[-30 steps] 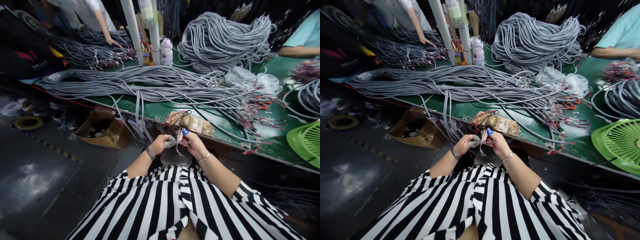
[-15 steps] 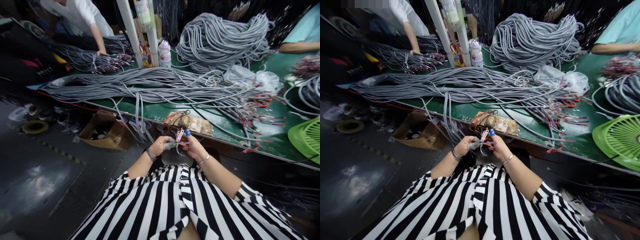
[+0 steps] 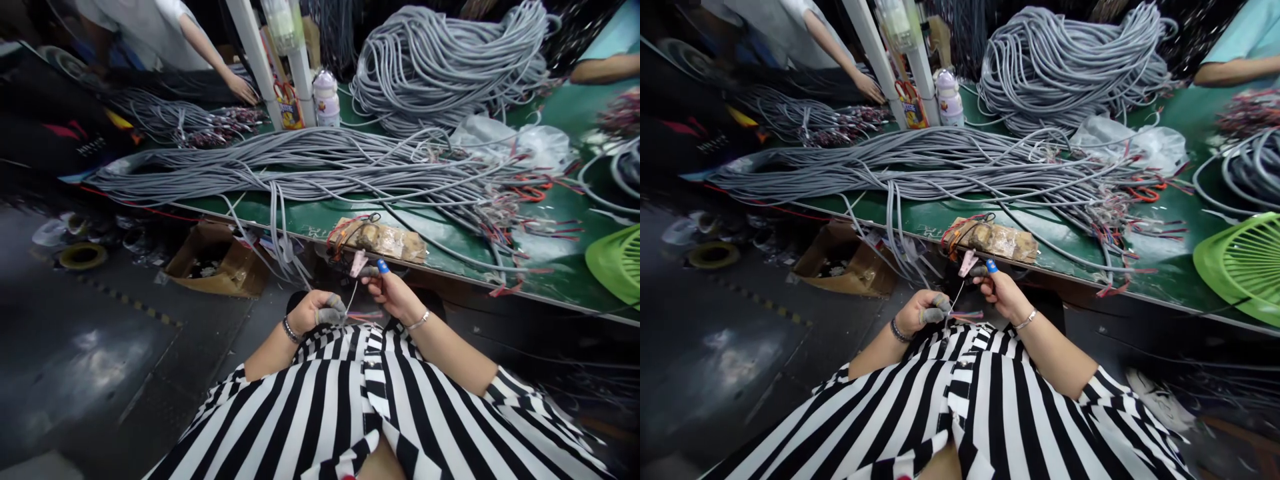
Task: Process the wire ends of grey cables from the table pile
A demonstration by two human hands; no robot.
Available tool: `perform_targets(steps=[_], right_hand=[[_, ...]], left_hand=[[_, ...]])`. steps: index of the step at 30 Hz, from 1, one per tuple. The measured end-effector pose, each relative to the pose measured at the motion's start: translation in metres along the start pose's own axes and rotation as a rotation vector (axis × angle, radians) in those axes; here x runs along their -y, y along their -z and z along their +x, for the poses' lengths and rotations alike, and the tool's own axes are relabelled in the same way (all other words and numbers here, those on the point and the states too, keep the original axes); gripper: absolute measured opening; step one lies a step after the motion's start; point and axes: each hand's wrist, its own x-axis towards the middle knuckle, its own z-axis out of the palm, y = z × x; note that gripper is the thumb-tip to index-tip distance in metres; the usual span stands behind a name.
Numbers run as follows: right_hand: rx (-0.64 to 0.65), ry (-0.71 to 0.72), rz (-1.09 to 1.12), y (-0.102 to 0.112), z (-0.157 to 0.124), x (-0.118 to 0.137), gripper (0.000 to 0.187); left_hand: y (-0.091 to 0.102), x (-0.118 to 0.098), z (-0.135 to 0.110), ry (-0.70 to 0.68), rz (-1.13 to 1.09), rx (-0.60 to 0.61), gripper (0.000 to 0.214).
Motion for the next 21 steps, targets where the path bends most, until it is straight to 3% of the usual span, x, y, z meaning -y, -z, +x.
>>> perform_targets(steps=[2, 9, 16, 21], right_hand=[[0.020, 0.007, -0.026, -0.001, -0.002, 0.001, 0.052], [0.111, 0.022, -0.104, -0.011, 0.005, 0.010, 0.059], [0.110, 0.158, -0.176, -0.031, 0.013, 0.015, 0.054], [0.121, 0.122, -0.059, -0.033, 0.017, 0.011, 0.055]], left_hand=[[-0.003, -0.002, -0.006, -0.005, 0.012, 0.007, 0.033], [-0.004, 0.002, -0.004, -0.046, -0.038, -0.182, 0.036], [0.006, 0.017, 0.019, -0.065, -0.037, -0.201, 0.040], [0.008, 0.022, 0.027, -0.036, -0.022, -0.170, 0.040]])
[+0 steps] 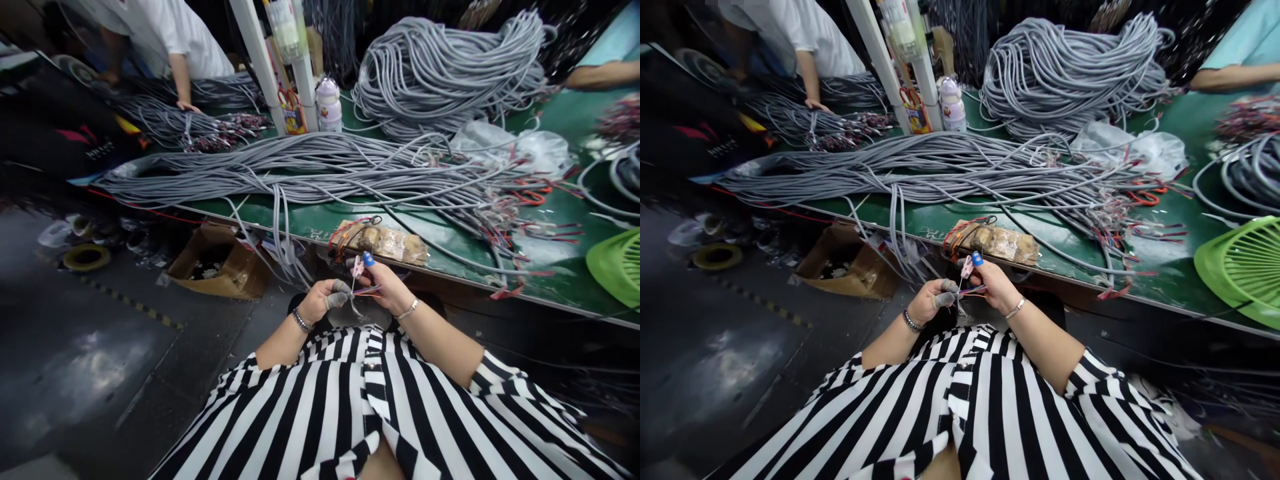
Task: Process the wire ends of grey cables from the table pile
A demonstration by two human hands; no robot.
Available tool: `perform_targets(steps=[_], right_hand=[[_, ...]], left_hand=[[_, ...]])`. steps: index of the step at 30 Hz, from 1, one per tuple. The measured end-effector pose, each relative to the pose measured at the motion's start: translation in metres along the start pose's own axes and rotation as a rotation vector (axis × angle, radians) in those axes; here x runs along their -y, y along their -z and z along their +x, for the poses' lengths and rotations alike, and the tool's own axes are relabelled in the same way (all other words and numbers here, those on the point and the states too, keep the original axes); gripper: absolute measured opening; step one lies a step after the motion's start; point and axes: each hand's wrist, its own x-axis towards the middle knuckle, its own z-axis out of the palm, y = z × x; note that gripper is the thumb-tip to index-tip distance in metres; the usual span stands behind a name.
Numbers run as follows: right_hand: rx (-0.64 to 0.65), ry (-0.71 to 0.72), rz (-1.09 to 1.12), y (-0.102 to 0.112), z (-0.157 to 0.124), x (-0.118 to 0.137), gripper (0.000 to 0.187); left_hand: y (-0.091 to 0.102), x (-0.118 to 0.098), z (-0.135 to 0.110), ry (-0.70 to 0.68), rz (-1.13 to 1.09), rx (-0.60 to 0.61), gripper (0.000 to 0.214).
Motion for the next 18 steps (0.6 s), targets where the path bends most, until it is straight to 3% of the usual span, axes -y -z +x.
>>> perform_targets(steps=[5, 11, 18], right_hand=[[-0.065, -0.017, 0.031, -0.002, 0.002, 0.001, 0.055], [-0.058, -0.021, 0.065, 0.000, 0.002, -0.006, 0.055], [-0.032, -0.055, 0.070, 0.013, -0.006, -0.013, 0.059]], left_hand=[[-0.004, 0.001, 0.001, 0.028, -0.001, 0.023, 0.039], [-0.005, 0.000, -0.002, 0.031, -0.021, 0.033, 0.038], [-0.002, -0.001, -0.028, 0.018, -0.048, 0.028, 0.033]])
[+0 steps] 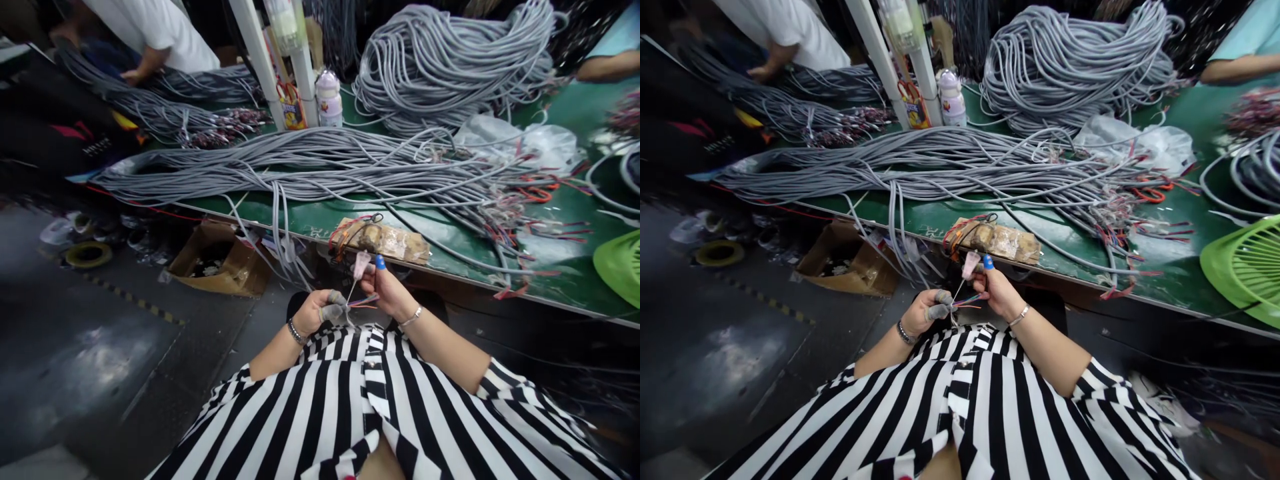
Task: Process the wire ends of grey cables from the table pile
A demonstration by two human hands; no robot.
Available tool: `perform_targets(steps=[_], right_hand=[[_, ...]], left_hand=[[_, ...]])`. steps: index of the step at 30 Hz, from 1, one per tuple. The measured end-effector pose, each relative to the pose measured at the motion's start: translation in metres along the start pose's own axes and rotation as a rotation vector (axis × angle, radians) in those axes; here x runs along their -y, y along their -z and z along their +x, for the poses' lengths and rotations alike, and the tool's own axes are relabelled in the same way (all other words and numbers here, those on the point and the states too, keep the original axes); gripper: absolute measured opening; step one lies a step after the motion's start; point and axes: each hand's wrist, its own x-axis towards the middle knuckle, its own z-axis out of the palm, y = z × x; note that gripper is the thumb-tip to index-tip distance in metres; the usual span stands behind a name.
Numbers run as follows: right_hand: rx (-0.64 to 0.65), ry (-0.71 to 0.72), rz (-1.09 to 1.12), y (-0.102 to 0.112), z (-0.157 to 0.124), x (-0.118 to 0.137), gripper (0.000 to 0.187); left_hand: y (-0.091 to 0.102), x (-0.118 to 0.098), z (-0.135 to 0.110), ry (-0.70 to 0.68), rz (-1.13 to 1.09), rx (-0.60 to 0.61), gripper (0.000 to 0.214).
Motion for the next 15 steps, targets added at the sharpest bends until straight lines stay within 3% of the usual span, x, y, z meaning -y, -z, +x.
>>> perform_targets(steps=[3, 7, 10, 13, 15], right_hand=[[0.051, 0.000, -0.064, 0.011, -0.009, -0.001, 0.060], [0.216, 0.047, -0.227, 0.018, -0.024, -0.009, 0.064], [0.209, 0.142, -0.354, 0.012, -0.034, -0.013, 0.052], [0.142, 0.217, -0.481, 0.000, -0.041, -0.006, 0.034], [0.173, 0.297, -0.631, -0.007, -0.044, 0.005, 0.027]], left_hand=[[0.003, 0.007, -0.014, -0.007, -0.011, -0.072, 0.032], [0.002, 0.011, -0.026, -0.028, 0.031, -0.231, 0.033], [-0.004, 0.005, -0.027, -0.043, 0.173, -0.256, 0.031], [-0.007, -0.005, -0.024, -0.060, 0.340, -0.179, 0.032], [-0.003, -0.009, -0.020, 0.003, 0.384, 0.016, 0.036]])
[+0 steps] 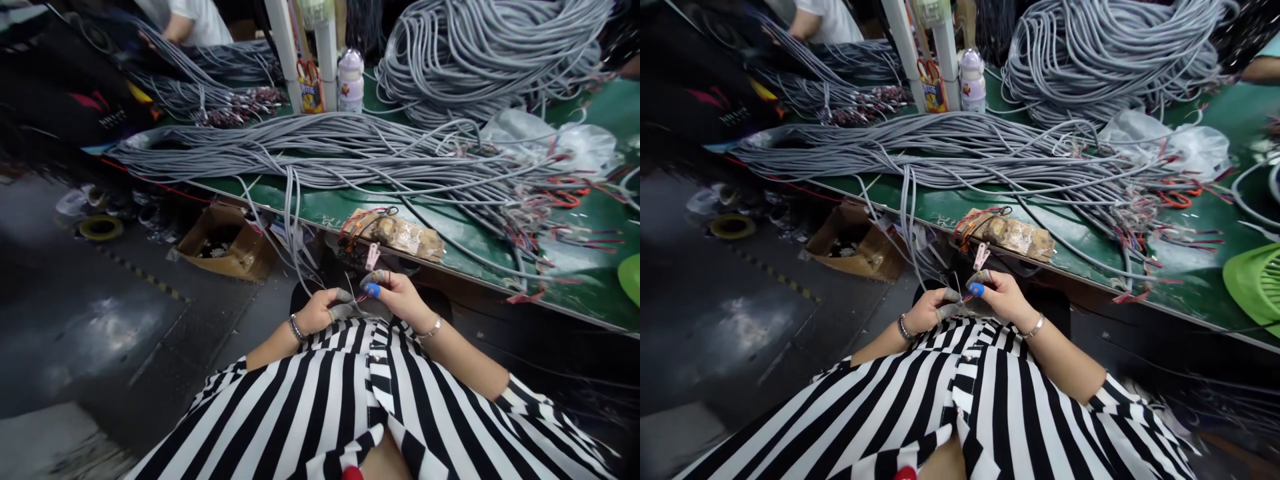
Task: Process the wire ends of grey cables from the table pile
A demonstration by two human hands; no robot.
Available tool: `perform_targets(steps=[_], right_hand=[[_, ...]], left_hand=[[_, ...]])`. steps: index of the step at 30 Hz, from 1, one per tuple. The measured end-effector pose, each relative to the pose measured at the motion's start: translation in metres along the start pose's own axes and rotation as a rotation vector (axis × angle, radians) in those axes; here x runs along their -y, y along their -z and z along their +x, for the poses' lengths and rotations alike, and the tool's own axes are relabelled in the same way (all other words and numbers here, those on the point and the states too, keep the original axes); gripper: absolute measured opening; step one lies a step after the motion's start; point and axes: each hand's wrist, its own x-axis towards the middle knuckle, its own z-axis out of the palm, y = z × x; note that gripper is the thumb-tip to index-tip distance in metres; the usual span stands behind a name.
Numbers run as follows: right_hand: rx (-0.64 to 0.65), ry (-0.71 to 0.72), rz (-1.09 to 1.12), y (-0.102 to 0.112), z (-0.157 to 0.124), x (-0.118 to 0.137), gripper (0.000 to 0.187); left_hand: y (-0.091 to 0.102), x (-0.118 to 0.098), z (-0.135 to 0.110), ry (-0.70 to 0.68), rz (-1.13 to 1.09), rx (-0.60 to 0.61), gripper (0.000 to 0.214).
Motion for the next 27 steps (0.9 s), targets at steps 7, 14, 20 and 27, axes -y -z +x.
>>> perform_targets(steps=[7, 14, 20, 27], right_hand=[[-0.016, 0.231, -0.300, 0.011, 0.000, 0.024, 0.020], [-0.034, 0.202, -0.267, 0.010, -0.015, 0.010, 0.043], [0.068, 0.358, -0.526, 0.001, -0.012, 0.007, 0.017], [0.275, 0.475, -0.812, 0.007, -0.012, 0.023, 0.022]], left_hand=[[0.011, -0.003, 0.022, 0.149, -0.138, 0.434, 0.058], [-0.001, 0.002, 0.028, 0.009, -0.155, 0.205, 0.049], [-0.004, -0.001, 0.028, 0.027, -0.072, 0.224, 0.050], [0.002, -0.008, 0.029, 0.235, -0.281, 0.544, 0.056]])
